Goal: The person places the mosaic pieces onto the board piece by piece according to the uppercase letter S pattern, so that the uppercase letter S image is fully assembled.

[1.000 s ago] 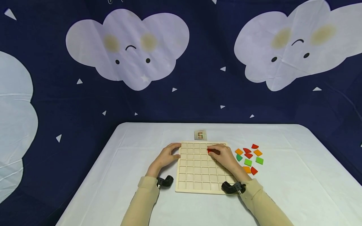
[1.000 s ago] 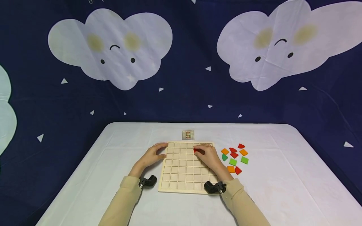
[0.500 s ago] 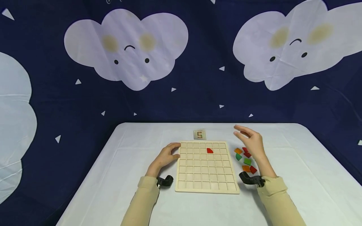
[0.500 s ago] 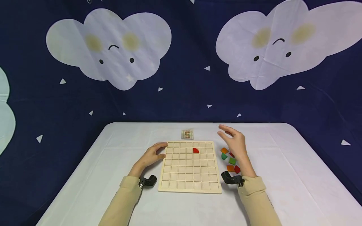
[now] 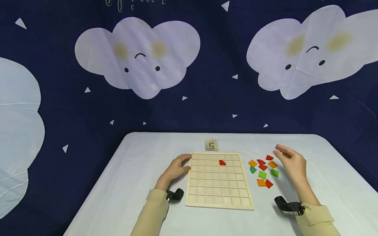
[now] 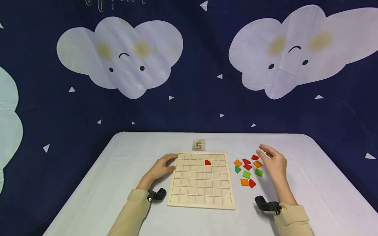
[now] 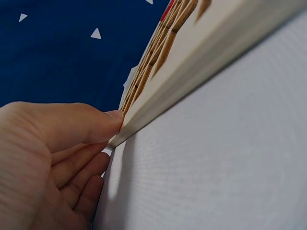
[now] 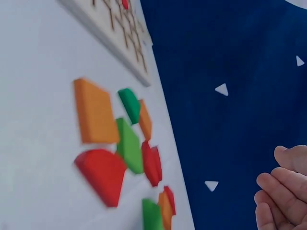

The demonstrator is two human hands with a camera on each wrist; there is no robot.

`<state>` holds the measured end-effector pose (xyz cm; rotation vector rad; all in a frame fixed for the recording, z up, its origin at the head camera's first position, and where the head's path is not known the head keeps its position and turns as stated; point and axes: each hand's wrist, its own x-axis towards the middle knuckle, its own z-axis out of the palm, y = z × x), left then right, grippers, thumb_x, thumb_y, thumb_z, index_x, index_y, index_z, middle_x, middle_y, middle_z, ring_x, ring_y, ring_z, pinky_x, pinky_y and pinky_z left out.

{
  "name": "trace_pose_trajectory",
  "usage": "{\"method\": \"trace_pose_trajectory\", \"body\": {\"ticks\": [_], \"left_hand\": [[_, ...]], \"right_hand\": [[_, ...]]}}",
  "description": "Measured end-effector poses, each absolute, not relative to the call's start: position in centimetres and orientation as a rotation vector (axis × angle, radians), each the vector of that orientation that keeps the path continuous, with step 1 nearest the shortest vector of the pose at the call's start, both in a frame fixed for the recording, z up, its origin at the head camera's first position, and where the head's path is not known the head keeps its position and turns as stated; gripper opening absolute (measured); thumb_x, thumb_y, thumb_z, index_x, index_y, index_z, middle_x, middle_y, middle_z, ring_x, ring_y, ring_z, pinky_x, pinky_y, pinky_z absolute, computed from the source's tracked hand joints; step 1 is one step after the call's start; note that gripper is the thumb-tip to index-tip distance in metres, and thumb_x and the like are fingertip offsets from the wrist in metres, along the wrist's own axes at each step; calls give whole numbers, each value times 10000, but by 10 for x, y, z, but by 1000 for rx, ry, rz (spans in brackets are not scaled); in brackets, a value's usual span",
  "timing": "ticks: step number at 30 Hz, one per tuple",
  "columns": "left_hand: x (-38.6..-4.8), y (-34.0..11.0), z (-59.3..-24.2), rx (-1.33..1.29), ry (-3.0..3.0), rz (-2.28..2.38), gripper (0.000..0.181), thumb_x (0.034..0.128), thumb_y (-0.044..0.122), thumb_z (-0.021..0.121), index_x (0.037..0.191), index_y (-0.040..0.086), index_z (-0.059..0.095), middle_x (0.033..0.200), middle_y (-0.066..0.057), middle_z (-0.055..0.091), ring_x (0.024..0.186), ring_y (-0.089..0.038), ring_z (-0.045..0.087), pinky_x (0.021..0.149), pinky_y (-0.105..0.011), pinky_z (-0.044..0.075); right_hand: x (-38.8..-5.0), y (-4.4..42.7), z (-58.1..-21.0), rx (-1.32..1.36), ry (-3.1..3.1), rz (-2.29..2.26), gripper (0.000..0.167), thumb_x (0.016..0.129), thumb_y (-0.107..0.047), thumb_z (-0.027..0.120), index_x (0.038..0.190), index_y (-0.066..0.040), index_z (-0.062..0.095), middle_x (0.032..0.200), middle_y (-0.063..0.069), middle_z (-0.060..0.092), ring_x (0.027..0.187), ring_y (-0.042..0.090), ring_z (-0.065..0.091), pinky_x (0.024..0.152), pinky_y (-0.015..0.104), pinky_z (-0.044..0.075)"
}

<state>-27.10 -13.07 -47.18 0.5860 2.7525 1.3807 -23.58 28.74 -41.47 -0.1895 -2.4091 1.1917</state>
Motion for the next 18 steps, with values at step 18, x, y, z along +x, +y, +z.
{"method": "trace_pose_trajectory", "body": {"ticks": [18], "left_hand": [[-270, -131, -471, 581, 2739, 1381, 507, 847, 38, 653, 1330, -14, 504, 1377, -136, 470, 1313, -287, 373, 1098, -427, 279]], "right_hand": [[-232, 301, -471, -254, -2539, 1080, 438, 901, -295, 639, 1218, 6, 620, 1176, 174, 626, 969, 123, 606, 740, 92, 422]]}}
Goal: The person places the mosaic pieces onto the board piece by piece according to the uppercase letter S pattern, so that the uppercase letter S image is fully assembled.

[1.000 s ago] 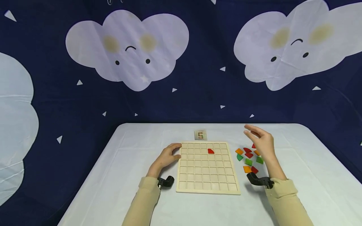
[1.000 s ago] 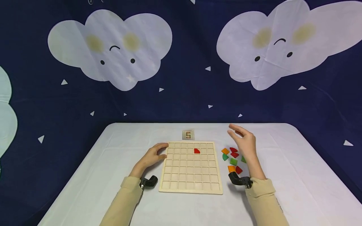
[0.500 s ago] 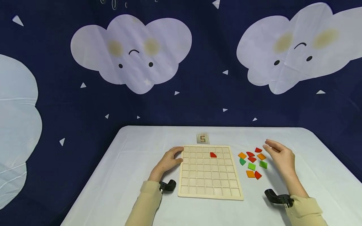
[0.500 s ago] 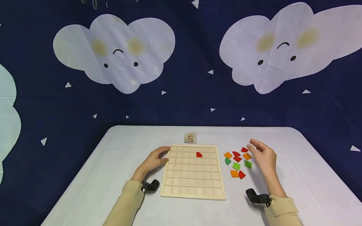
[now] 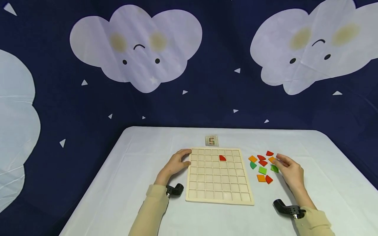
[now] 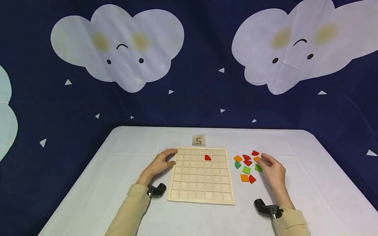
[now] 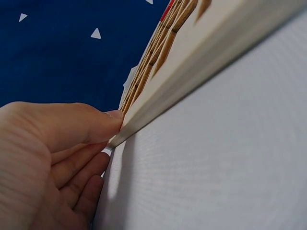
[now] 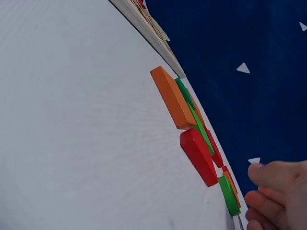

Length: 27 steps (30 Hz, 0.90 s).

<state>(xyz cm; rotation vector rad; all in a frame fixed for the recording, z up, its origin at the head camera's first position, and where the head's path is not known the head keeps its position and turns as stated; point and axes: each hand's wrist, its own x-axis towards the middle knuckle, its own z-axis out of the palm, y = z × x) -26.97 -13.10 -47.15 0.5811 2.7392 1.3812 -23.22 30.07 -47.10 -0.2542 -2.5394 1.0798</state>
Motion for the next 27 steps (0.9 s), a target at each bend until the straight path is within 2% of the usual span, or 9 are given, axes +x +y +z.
{"method": "trace_pose_trajectory", "body": {"ticks": [3, 6, 9, 18, 27], "left_hand": [[-271, -131, -471, 577, 2748, 1373, 508, 848, 39, 655, 1330, -13, 504, 1377, -130, 472, 1315, -278, 373, 1100, -414, 278], [-271, -131, -471, 578, 2739, 1378, 508, 848, 35, 655, 1330, -16, 503, 1378, -132, 471, 1316, -279, 370, 1101, -413, 277], [-271, -131, -471, 581, 2736, 1382, 505, 848, 33, 655, 1328, -18, 505, 1377, -134, 471, 1316, -284, 370, 1101, -419, 277], [-271, -130, -471, 566, 2752, 1370, 504, 848, 40, 659, 1326, -11, 509, 1373, -128, 476, 1313, -279, 377, 1099, -412, 281], [-271, -130, -472, 556, 2753, 1363, 503, 849, 44, 655, 1328, -6, 510, 1376, -126, 475, 1314, -278, 375, 1101, -415, 277]], "right_hand": [[-234, 301, -475, -219, -2530, 1021, 418, 890, -250, 654, 1186, 43, 623, 1145, 203, 632, 1053, 292, 598, 872, 318, 465], [-234, 301, -477, -155, -2525, 970, 395, 886, -192, 652, 1165, 85, 613, 1130, 254, 618, 1109, 431, 530, 927, 539, 399], [-235, 302, -479, -114, -2523, 925, 370, 873, -154, 661, 1141, 97, 621, 1111, 269, 619, 1102, 457, 521, 925, 566, 387], [-240, 301, -483, -66, -2467, 872, 277, 838, -75, 687, 1063, 86, 667, 1018, 252, 656, 1006, 445, 578, 872, 549, 420], [-247, 299, -483, -55, -2489, 853, 317, 826, -80, 714, 1072, 109, 646, 1004, 277, 647, 988, 472, 566, 862, 567, 411]]}}
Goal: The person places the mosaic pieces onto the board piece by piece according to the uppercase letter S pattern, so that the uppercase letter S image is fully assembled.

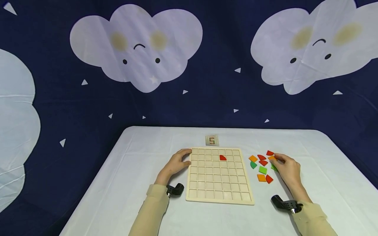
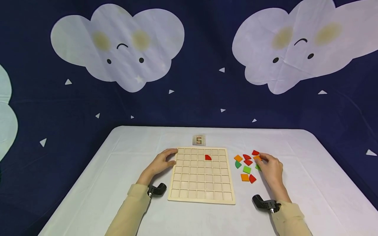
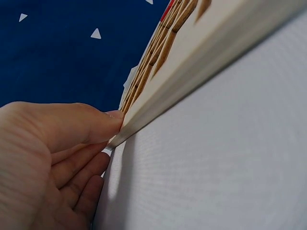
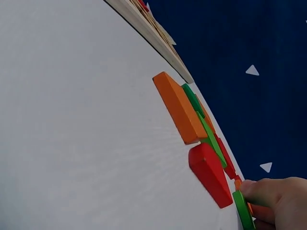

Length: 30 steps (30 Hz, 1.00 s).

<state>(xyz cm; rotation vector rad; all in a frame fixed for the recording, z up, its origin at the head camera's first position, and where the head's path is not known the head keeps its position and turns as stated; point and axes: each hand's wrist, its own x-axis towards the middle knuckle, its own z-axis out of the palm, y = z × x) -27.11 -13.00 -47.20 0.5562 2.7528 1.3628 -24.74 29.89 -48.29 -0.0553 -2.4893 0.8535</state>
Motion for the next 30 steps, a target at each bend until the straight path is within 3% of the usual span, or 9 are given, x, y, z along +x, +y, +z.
{"method": "trace_pose_trajectory", "body": {"ticks": [7, 11, 20, 30], "left_hand": [[-272, -130, -473, 575, 2752, 1360, 511, 854, 58, 652, 1340, 9, 502, 1387, -113, 466, 1322, -264, 365, 1104, -404, 272], [-272, -130, -473, 575, 2755, 1364, 512, 849, 53, 651, 1337, 6, 504, 1384, -119, 467, 1320, -271, 367, 1103, -413, 273], [-270, -131, -473, 532, 2739, 1342, 509, 866, 78, 646, 1350, 25, 496, 1400, -96, 453, 1330, -253, 355, 1107, -398, 267], [-271, -130, -471, 534, 2745, 1339, 505, 866, 68, 642, 1347, 21, 499, 1396, -103, 457, 1327, -259, 358, 1103, -405, 275]], "right_hand": [[-248, 298, -478, -20, -2511, 792, 312, 813, -55, 705, 1067, 114, 640, 1007, 295, 636, 977, 490, 551, 879, 597, 346], [-250, 299, -478, 9, -2478, 783, 290, 800, -43, 710, 1042, 107, 654, 967, 284, 649, 931, 477, 568, 847, 583, 367], [-248, 297, -483, -10, -2513, 788, 303, 815, -41, 707, 1069, 111, 642, 1015, 294, 635, 991, 487, 550, 873, 591, 386], [-250, 274, -447, 64, -2406, 909, 301, 821, -53, 709, 1096, 63, 663, 1048, 254, 647, 946, 426, 552, 824, 545, 388]]}}
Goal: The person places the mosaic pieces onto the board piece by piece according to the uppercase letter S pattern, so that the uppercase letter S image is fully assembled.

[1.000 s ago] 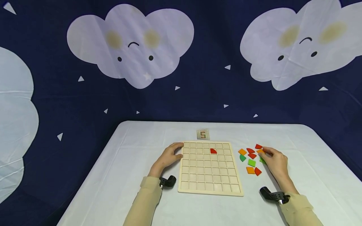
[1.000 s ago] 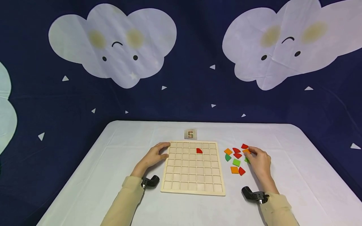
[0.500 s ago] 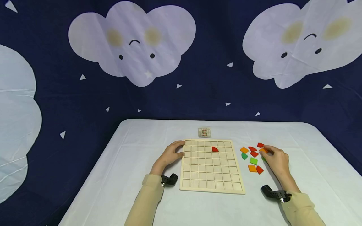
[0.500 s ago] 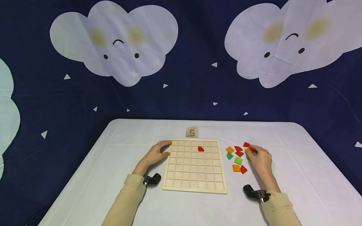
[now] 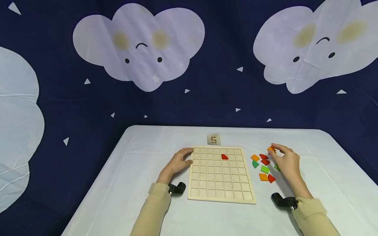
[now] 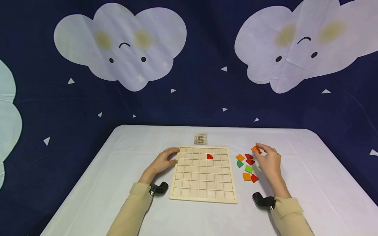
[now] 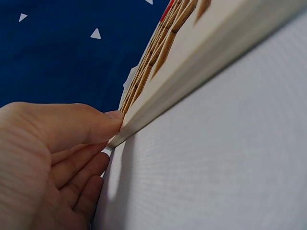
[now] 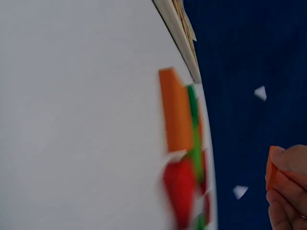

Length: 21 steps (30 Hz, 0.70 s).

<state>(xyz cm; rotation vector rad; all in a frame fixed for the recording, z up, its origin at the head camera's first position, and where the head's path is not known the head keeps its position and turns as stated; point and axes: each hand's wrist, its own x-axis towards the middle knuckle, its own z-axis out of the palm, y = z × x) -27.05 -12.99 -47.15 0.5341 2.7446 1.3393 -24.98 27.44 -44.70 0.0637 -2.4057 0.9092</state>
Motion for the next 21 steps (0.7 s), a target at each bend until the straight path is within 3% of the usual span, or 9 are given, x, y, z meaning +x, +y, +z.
{"method": "trace_pose_trajectory", "body": {"ticks": [12, 21], "left_hand": [[-271, -130, -471, 546, 2756, 1323, 507, 860, 69, 648, 1343, 20, 502, 1391, -104, 462, 1326, -257, 361, 1105, -402, 271], [-271, -131, -471, 570, 2761, 1327, 511, 855, 59, 648, 1341, 1, 498, 1383, -117, 468, 1318, -268, 370, 1102, -407, 276]], "right_hand": [[-266, 205, -418, 376, -2384, 1101, 313, 811, -89, 742, 1113, -23, 689, 1082, 171, 664, 980, 411, 594, 830, 567, 451], [-274, 154, -413, 609, -2419, 1183, 303, 813, -121, 747, 1106, -60, 702, 1067, 99, 678, 1026, 313, 590, 843, 509, 487]]}}
